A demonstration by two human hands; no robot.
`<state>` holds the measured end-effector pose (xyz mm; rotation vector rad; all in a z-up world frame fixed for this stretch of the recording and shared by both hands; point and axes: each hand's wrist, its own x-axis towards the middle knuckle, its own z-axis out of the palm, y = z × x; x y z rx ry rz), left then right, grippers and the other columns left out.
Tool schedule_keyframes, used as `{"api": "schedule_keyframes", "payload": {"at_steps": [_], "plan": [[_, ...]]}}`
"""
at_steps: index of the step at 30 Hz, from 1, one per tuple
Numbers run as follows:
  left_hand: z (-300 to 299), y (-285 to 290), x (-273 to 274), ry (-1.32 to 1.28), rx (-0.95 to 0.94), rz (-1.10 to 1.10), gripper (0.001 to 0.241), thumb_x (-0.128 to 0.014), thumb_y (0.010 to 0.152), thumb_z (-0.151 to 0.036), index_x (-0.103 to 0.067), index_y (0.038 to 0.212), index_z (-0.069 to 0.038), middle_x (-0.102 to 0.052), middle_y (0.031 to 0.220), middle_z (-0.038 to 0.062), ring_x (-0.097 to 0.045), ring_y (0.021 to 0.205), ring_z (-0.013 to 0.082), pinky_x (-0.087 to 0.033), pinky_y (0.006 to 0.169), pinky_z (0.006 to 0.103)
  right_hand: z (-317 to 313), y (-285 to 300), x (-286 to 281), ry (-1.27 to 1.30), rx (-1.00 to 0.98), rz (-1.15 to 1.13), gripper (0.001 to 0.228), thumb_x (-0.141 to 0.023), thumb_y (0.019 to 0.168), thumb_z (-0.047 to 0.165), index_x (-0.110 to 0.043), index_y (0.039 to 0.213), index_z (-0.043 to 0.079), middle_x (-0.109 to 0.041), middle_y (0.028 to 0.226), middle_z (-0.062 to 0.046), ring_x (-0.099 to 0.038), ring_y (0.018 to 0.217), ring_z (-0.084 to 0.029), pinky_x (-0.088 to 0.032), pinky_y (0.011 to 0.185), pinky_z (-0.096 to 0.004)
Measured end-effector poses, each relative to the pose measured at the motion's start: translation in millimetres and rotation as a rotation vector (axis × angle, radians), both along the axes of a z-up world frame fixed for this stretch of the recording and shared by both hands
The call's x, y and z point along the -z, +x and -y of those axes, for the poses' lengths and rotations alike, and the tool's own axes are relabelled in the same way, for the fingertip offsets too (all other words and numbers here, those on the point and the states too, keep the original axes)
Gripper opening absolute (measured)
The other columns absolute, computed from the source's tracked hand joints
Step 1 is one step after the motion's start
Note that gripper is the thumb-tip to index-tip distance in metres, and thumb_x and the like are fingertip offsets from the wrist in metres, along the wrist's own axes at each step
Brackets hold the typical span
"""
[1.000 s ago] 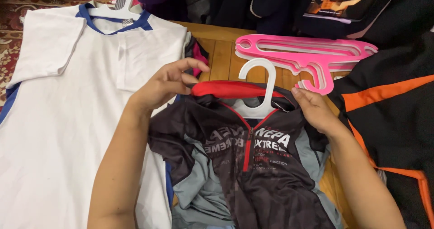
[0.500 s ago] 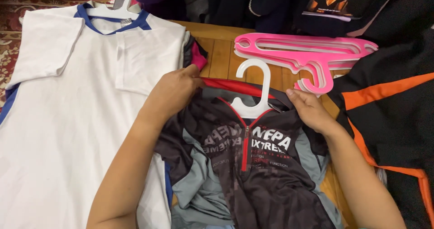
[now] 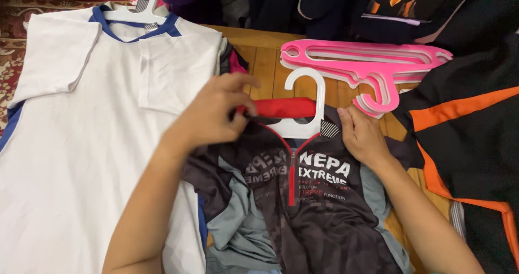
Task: The person folds a light-colored striped shirt on a wooden table and places it aside. They then pick up a white and blue shirt, place it on a hanger, and fold it. Finally, they pick up a dark gray and blue shirt, place it on a hanger, and fold it.
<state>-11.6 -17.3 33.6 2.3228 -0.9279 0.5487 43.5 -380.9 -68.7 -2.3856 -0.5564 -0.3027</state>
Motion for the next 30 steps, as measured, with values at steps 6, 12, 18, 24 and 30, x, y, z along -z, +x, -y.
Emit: {"api": "schedule_keyframes", "payload": {"at_steps": [6,12,18,24,30], "plan": [[44,-10,40,0.574,-0.218,-0.169,0.068,-0.083,0.066,-0.04,-0.064,0.13,-0.025,-0.072,0.118,0.004,-0.07,0.11,0.0272,-0.035,0.112,0.05,6,3,13,0.006,0.003,0.093,0.039,-0.052,0.115,0.031,-0.061,0.084,0.01,-0.06,0.066,-0.018,-0.067,0.071,-0.035,-0.051,0.064,-0.042],[0,22,82,0.762,-0.415,-0.136,0.058,-0.089,0.054,-0.059,-0.077,0.095,-0.02,-0.076,0.089,-0.001,-0.072,0.088,0.0229,-0.042,0.086,0.0396,4,4,12,0.004,-0.043,0.131,0.036,-0.055,0.113,0.027,-0.063,0.082,0.01,-0.06,0.067,-0.018,-0.067,0.069,-0.035,-0.052,0.063,-0.04],[-5,1,10,0.341,-0.143,-0.336,0.026,-0.088,0.062,-0.024,-0.072,0.08,-0.014,-0.072,0.078,0.007,-0.072,0.084,0.0352,-0.052,0.082,0.0445,6,8,15,0.006,-0.074,0.135,0.035,-0.057,0.112,0.027,-0.063,0.081,0.011,-0.059,0.065,-0.016,-0.067,0.067,-0.033,-0.052,0.062,-0.038],[4,-23,-28,-0.117,0.245,-0.763,0.026,-0.091,0.072,-0.019,-0.066,0.073,-0.013,-0.066,0.06,-0.006,-0.061,0.061,0.0093,-0.052,0.061,0.0249,5,5,11,0.005,-0.103,0.086,0.035,-0.055,0.112,0.029,-0.062,0.084,0.009,-0.059,0.065,-0.018,-0.065,0.067,-0.035,-0.052,0.063,-0.039],[1,-21,-35,-0.142,0.238,-0.406,0.014,-0.066,0.079,-0.001,-0.074,0.088,-0.007,-0.076,0.08,0.011,-0.073,0.076,0.0274,-0.053,0.079,0.0373,3,2,4,-0.015,-0.101,0.053,0.034,-0.055,0.111,0.028,-0.062,0.085,0.009,-0.06,0.066,-0.02,-0.065,0.067,-0.037,-0.052,0.062,-0.043]]}}
